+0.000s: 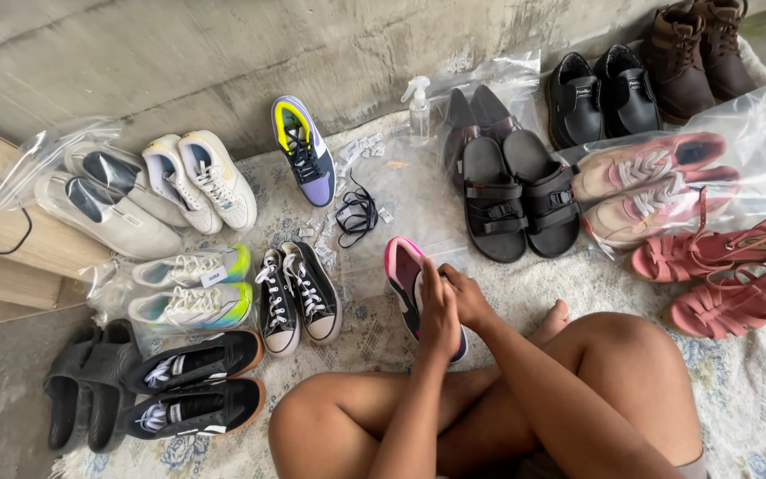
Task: The person sits on a rug surrounded by shoes and cleans a pair of sneakers. They spray a cleaning solution onto a blue and yellow sneaker, then switch to a pink and white sneaker, removing the laces and wiping the shoe with a cloth. Finally, they re-lace the pink sneaker.
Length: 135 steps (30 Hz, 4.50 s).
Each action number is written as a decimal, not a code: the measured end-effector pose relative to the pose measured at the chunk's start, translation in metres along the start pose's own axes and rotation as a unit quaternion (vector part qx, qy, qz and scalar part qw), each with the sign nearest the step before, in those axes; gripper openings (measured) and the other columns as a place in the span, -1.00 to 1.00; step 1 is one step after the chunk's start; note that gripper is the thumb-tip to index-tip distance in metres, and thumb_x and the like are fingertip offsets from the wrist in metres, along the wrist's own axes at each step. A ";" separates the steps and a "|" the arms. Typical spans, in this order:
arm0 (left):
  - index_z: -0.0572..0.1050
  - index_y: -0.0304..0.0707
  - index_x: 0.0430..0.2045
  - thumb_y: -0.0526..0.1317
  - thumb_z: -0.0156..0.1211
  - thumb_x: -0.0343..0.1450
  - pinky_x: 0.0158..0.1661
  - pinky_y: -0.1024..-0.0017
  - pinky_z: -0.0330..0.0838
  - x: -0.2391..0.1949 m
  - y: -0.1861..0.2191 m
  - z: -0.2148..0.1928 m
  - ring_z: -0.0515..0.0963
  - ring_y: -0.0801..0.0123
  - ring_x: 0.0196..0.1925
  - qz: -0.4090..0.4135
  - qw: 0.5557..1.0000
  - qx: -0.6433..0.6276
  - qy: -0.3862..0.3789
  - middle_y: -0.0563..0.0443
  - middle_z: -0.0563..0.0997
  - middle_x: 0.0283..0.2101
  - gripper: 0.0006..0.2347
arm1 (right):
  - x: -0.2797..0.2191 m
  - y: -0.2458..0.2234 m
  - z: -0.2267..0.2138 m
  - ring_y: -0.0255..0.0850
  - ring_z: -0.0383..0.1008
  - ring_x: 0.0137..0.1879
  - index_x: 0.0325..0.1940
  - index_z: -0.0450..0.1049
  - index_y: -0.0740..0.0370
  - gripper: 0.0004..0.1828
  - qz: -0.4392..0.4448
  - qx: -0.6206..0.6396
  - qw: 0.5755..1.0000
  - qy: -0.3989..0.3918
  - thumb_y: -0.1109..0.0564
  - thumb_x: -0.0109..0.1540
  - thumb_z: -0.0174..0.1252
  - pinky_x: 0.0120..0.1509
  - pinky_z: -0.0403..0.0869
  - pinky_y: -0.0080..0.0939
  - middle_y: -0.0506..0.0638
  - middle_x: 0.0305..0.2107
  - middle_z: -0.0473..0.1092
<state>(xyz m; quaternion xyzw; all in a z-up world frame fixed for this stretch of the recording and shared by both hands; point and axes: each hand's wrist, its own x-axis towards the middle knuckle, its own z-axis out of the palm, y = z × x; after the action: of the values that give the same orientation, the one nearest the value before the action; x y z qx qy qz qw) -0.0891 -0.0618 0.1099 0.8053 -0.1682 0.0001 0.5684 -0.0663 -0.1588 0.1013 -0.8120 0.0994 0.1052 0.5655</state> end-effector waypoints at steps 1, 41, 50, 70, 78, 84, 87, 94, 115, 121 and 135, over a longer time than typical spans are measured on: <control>-0.20 -0.42 0.50 -0.13 -0.43 0.64 0.45 -0.02 -0.30 0.000 -0.023 0.002 -0.14 -0.37 0.53 0.001 1.000 -0.001 0.003 -0.56 -0.16 0.51 -0.49 | -0.002 -0.002 -0.001 0.50 0.42 0.14 0.06 0.44 0.02 -0.55 -0.002 -0.002 1.000 -0.001 -0.23 0.34 -0.19 0.29 0.35 0.35 0.45 -0.12 0.50; -0.02 -0.62 0.38 -0.15 -0.37 0.62 0.31 -0.37 -0.21 0.015 -0.031 -0.013 -0.03 -0.43 0.51 0.054 0.953 0.298 -0.018 -0.72 0.02 0.42 -0.51 | 0.004 0.004 -0.001 0.18 0.47 0.06 -0.14 0.44 0.19 -0.44 0.028 0.050 0.998 0.018 -0.27 0.47 -0.28 0.22 0.39 0.19 0.31 -0.22 0.50; -0.14 -0.58 0.43 0.37 -0.59 0.51 0.46 -0.09 -0.40 0.000 0.030 -0.072 -0.39 -0.15 0.59 -0.132 0.882 0.310 -0.329 -0.53 -0.26 0.52 -0.14 | 0.014 0.015 0.002 0.18 0.48 0.03 -0.17 0.44 0.16 -0.44 0.051 0.034 0.998 0.015 -0.29 0.46 -0.27 0.19 0.41 0.19 0.30 -0.28 0.47; 0.42 0.08 -0.14 0.28 0.36 0.26 0.43 -0.27 -0.19 0.055 -0.056 -0.092 0.22 0.28 0.50 -0.154 0.939 0.242 -0.191 0.15 0.52 0.17 -0.52 | -0.010 -0.050 -0.026 0.30 0.30 0.38 0.49 0.19 0.07 -0.34 -0.036 -0.201 0.971 -0.122 0.19 0.26 0.02 0.37 0.42 0.21 0.35 0.16 0.32; 0.43 -0.29 -0.23 0.00 0.42 0.31 0.30 -0.21 0.25 0.054 -0.035 -0.095 0.36 -0.04 0.41 -0.144 0.966 0.174 -0.129 -0.24 0.55 0.08 -0.61 | 0.013 -0.004 -0.014 -0.19 0.42 0.26 0.36 0.29 -0.28 -0.41 -0.059 -0.349 0.935 -0.007 0.05 0.25 0.20 0.21 0.52 0.05 -0.32 0.00 0.55; 0.44 -0.31 -0.26 -0.02 0.42 0.31 0.15 0.07 0.47 0.051 -0.053 -0.085 0.46 -0.08 0.30 -0.102 0.972 0.195 -0.087 -0.25 0.54 -0.01 -0.62 | 0.015 -0.001 -0.006 -0.18 0.41 0.23 0.32 0.29 -0.28 -0.41 -0.049 -0.399 0.916 0.014 0.03 0.22 0.25 0.16 0.51 0.00 -0.29 -0.01 0.51; 0.44 -0.29 -0.27 -0.09 0.41 0.33 0.08 0.14 0.54 0.053 -0.047 -0.086 0.47 0.01 0.31 -0.089 0.971 0.209 -0.080 -0.16 0.56 -0.07 -0.69 | 0.006 -0.017 -0.002 -0.16 0.37 0.24 0.31 0.26 -0.24 -0.43 -0.049 -0.426 0.903 0.019 0.00 0.23 0.22 0.16 0.49 0.00 -0.26 0.00 0.47; 0.46 -0.31 -0.31 -0.21 0.39 0.33 0.01 0.17 0.60 0.046 -0.039 -0.080 0.48 0.00 0.29 -0.076 0.974 0.213 -0.030 -0.15 0.54 -0.12 -0.77 | 0.007 -0.020 0.005 -0.11 0.37 0.21 0.28 0.23 -0.13 -0.47 -0.038 -0.431 0.902 0.007 0.02 0.24 0.21 0.15 0.50 0.03 -0.17 -0.03 0.42; 0.40 -0.30 -0.27 -0.25 0.48 0.23 0.07 0.23 0.52 0.049 -0.057 -0.096 0.47 0.01 0.19 -0.087 0.950 0.237 -0.181 -0.23 0.57 -0.13 -0.66 | 0.003 -0.014 0.006 0.16 0.59 0.11 0.20 0.33 -0.05 -0.52 -0.065 -0.212 0.975 0.033 0.22 0.22 0.20 0.07 0.64 0.13 0.10 -0.03 0.53; 0.42 -0.26 -0.05 -0.19 0.23 0.47 0.03 0.32 0.55 0.051 -0.022 -0.106 0.51 0.06 0.19 -0.175 0.950 0.172 -0.194 -0.17 0.49 0.02 -0.75 | 0.001 0.001 0.013 0.20 0.65 -0.12 0.43 0.09 -0.21 -0.36 -0.089 -0.328 0.937 0.086 0.04 0.29 0.14 -0.02 0.62 0.24 0.20 -0.18 0.58; 0.37 -0.28 0.06 -0.12 0.16 0.39 0.24 -0.41 0.14 0.038 -0.027 -0.079 0.18 -0.13 0.42 -0.095 0.973 0.196 -0.083 -0.23 0.23 0.41 -0.62 | 0.023 0.055 0.036 -0.04 0.64 -0.12 0.17 0.38 -0.15 -0.65 -0.239 -0.377 0.877 0.175 0.01 0.28 0.10 -0.12 0.63 -0.05 -0.15 -0.03 0.47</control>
<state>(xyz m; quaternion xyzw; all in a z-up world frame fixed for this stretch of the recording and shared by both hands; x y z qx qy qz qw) -0.0308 0.0082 0.1208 0.9104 -0.1342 -0.0879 0.3813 -0.0618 -0.1448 0.0336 -0.9679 -0.0476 -0.1476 0.1976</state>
